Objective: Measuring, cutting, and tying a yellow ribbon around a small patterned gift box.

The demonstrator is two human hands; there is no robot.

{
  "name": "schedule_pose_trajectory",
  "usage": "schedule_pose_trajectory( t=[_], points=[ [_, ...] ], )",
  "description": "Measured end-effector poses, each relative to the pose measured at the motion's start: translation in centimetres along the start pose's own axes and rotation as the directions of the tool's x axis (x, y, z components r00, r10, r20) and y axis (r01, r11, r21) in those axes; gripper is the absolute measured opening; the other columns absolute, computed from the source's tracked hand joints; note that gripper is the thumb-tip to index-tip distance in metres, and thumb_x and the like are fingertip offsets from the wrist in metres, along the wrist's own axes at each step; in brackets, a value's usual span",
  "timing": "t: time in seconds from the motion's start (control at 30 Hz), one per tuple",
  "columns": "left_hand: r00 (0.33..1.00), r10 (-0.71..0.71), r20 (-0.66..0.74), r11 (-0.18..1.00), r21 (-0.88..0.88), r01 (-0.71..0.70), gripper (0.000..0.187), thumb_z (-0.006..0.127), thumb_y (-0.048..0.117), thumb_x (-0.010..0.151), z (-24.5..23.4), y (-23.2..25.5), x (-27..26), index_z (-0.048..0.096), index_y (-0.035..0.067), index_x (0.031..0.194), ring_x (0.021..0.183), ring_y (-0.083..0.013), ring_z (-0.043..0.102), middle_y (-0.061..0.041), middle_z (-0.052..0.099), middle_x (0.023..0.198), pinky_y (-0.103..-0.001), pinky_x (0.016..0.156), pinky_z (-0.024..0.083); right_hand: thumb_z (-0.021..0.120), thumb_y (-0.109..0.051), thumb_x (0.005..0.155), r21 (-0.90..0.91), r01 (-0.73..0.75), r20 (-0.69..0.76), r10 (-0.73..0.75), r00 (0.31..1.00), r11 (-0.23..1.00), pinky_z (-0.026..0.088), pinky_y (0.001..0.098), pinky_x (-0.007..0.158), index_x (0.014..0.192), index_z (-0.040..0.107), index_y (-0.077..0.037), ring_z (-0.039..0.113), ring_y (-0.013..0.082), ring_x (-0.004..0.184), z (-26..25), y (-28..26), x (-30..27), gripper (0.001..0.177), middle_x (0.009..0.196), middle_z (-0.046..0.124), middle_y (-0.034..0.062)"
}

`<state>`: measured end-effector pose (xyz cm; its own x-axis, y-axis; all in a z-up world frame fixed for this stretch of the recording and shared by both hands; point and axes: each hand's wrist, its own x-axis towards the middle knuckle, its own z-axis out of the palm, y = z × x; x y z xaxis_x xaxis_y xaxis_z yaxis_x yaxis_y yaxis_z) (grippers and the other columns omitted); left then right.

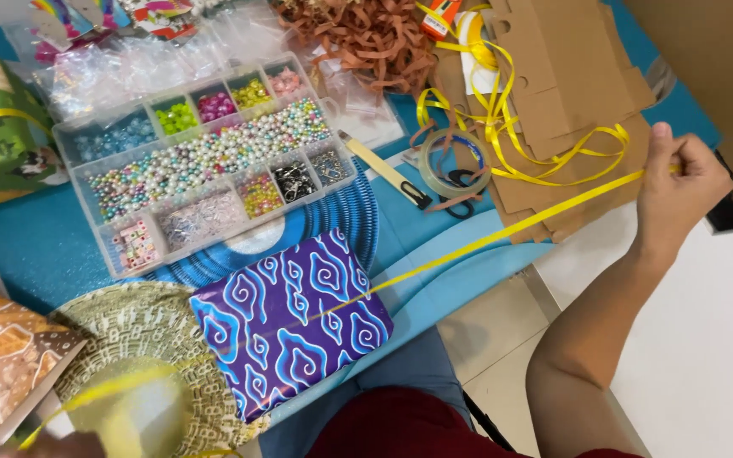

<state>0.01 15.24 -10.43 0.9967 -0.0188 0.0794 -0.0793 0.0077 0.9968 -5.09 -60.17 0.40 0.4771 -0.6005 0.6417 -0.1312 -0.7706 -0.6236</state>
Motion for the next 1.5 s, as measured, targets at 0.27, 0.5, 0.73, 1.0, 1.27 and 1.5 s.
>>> schedule_pose_trajectory(
  t=[0.27, 0.5, 0.73, 1.0, 1.27, 1.5],
  points=[
    [0.952, 0.098, -0.289, 0.992, 0.109, -0.069, 0.035, 0.044, 0.026, 0.113, 13.2, 9.6, 0.7, 0.053, 0.009, 0.084, 0.048, -0.0025, 0.026, 0.0, 0.048, 0.068, -0.021, 0.045, 0.015, 0.072, 0.007, 0.098, 0.257, 0.396, 0.475, -0.472, 0.743, 0.882, 0.048, 0.0446, 0.097, 0.092, 0.062, 0.0, 0.063, 0.0345, 0.1, 2.8, -19.7, -4.8, 0.014, 0.098, 0.065, 0.0165],
    [0.948, 0.118, -0.294, 0.992, 0.085, -0.097, 0.033, 0.046, 0.024, 0.112, 13.7, 10.9, 1.2, 0.056, 0.008, 0.086, 0.048, -0.0041, 0.033, -0.002, 0.054, 0.071, -0.019, 0.048, 0.022, 0.076, -0.062, 0.085, 0.404, 0.277, 0.914, -0.394, -0.095, 0.872, 0.036, 0.0494, 0.114, 0.156, 0.028, 0.0, 0.043, 0.0367, 0.143, 7.2, -21.7, -11.1, 0.106, 0.158, 0.041, 0.0221],
    [0.984, 0.104, -0.142, 0.994, 0.041, -0.099, 0.028, 0.049, 0.023, 0.109, 13.1, 10.9, 1.7, 0.061, 0.01, 0.087, 0.05, -0.0026, 0.033, 0.004, 0.046, 0.063, -0.019, 0.047, 0.026, 0.091, -0.058, 0.065, 0.658, 0.084, 0.746, -0.663, 0.059, 0.748, 0.018, 0.057, 0.129, 0.161, 0.003, -0.015, 0.008, 0.0444, 0.162, 13.4, -23.1, -10.4, 0.137, 0.171, -0.001, 0.0285],
    [0.975, 0.032, -0.22, 0.788, 0.605, 0.111, 0.031, 0.053, 0.028, 0.108, 13.0, 11.7, 2.8, 0.067, 0.017, 0.083, 0.053, -0.008, 0.049, 0.004, 0.068, 0.072, -0.026, 0.049, 0.031, 0.095, -0.046, 0.068, 0.543, 0.036, 0.829, -0.53, -0.179, 0.839, 0.049, 0.0609, 0.108, 0.15, 0.024, -0.027, 0.012, 0.0458, 0.155, 11.8, -21.7, -10.9, 0.11, 0.155, 0.024, 0.0137],
    [0.93, -0.361, 0.067, 0.371, 0.926, 0.077, 0.04, 0.041, 0.036, 0.11, 11.1, 10.4, 3.5, 0.066, 0.025, 0.081, 0.034, -0.007, 0.047, 0.008, 0.054, 0.044, -0.022, 0.034, 0.036, 0.08, -0.072, 0.071, 0.6, -0.341, 0.794, -0.591, 0.143, 0.724, 0.046, 0.0491, 0.117, 0.141, 0.039, -0.022, 0.036, 0.0355, 0.148, 8.7, -19.0, -9.0, 0.095, 0.155, 0.024, 0.0199],
    [0.895, -0.355, 0.271, 0.518, 0.853, -0.053, 0.039, 0.045, 0.042, 0.103, 9.3, 11.3, 2.5, 0.065, 0.026, 0.074, 0.037, -0.0138, 0.051, 0.003, 0.048, 0.039, -0.033, 0.046, 0.038, 0.098, -0.039, 0.061, 0.595, -0.047, 0.801, -0.588, 0.115, 0.802, 0.032, 0.0587, 0.123, 0.142, 0.035, -0.029, 0.016, 0.0439, 0.158, 13.9, -19.2, -12.0, 0.103, 0.161, 0.014, 0.0207]
  ],
)
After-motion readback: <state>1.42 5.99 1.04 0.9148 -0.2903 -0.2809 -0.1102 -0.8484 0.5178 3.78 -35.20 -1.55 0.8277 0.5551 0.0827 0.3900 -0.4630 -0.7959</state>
